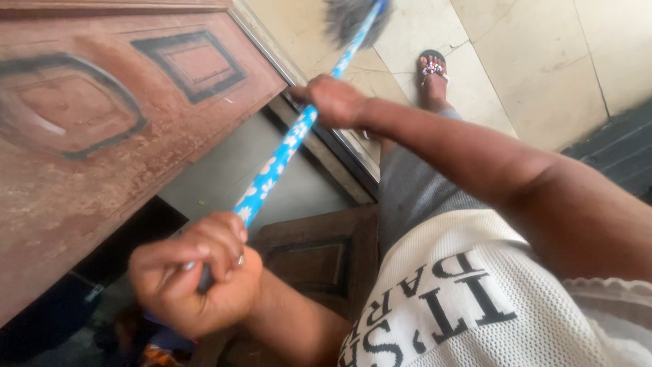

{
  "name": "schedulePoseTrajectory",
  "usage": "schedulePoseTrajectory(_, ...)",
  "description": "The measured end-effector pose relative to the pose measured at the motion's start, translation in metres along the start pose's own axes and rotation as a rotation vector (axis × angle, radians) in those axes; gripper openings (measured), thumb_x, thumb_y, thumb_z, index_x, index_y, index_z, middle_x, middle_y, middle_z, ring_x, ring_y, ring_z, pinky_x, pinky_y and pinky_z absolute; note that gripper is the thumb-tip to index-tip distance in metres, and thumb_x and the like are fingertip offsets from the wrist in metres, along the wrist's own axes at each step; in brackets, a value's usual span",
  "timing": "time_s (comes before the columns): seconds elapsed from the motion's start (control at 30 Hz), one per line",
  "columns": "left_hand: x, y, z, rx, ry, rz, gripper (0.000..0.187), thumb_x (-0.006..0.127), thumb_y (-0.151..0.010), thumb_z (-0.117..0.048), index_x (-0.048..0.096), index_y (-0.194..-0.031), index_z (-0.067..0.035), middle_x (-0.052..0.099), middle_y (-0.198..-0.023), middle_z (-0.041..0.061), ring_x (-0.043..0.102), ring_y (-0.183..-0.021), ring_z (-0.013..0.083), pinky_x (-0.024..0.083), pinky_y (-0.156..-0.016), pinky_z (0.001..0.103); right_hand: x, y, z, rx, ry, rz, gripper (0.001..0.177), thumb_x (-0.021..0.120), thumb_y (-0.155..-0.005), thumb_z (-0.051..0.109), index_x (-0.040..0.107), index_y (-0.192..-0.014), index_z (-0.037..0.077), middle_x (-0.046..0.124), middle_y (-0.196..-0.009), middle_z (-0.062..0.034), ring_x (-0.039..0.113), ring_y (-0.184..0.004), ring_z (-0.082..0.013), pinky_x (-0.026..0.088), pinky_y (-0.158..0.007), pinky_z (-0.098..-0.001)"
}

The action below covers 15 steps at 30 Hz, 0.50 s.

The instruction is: The person mops a tiled floor using a blue-handled mop, moving it back and forth along the base of a wooden cabinet. They briefly pause to pick up a plastic bottle from a nearby cart and then resume mopping the same area.

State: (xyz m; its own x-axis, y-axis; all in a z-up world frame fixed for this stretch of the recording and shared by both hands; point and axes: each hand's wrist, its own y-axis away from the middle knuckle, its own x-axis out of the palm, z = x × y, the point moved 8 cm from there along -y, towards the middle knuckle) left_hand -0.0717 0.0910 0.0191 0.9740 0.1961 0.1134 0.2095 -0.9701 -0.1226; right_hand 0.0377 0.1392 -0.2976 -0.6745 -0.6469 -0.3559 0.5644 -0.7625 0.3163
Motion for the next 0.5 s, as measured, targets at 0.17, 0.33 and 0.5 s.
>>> schedulePoseTrajectory(0.17, 0.006, 0.020, 0.078, -0.142, 0.206, -0.038, 0.014, 0.040, -0.084, -0.006, 0.052, -0.090, 0.000, 0.036, -0.052, 0.006, 0.031, -0.043, 0.0143, 0.043, -0.059, 0.038, -0.030, 0.036, -0.085, 0.182, 0.144, -0.028, 0.027, 0.065, -0.085, -0.005, 0.059, -0.110, 0.003, 0.066, -0.092, -0.0197, 0.063, -0.093, -0.0387, 0.051, -0.081, -0.0503)
schedulePoseTrajectory(0.33, 0.010, 0.032, 0.088, -0.173, 0.190, -0.032, 0.014, 0.040, -0.085, -0.004, 0.052, -0.089, 0.001, 0.036, -0.053, 0.006, 0.032, -0.047, 0.0133, 0.042, -0.062, 0.038, -0.026, 0.049, -0.102, 0.079, 0.199, -0.209, 0.030, 0.068, -0.079, -0.006, 0.063, -0.106, 0.006, 0.070, -0.094, -0.0126, 0.063, -0.097, -0.0339, 0.050, -0.089, -0.0473)
schedulePoseTrajectory(0.5, -0.002, 0.021, 0.010, -0.109, -0.003, 0.029, 0.013, 0.040, -0.086, -0.003, 0.052, -0.090, 0.002, 0.040, -0.052, 0.008, 0.034, -0.045, 0.0143, 0.044, -0.061, 0.037, 0.016, 0.011, -0.036, -0.066, -0.029, -0.287, 0.022, 0.069, -0.085, 0.004, 0.062, -0.106, 0.006, 0.067, -0.092, -0.0176, 0.061, -0.094, -0.0395, 0.048, -0.085, -0.0500)
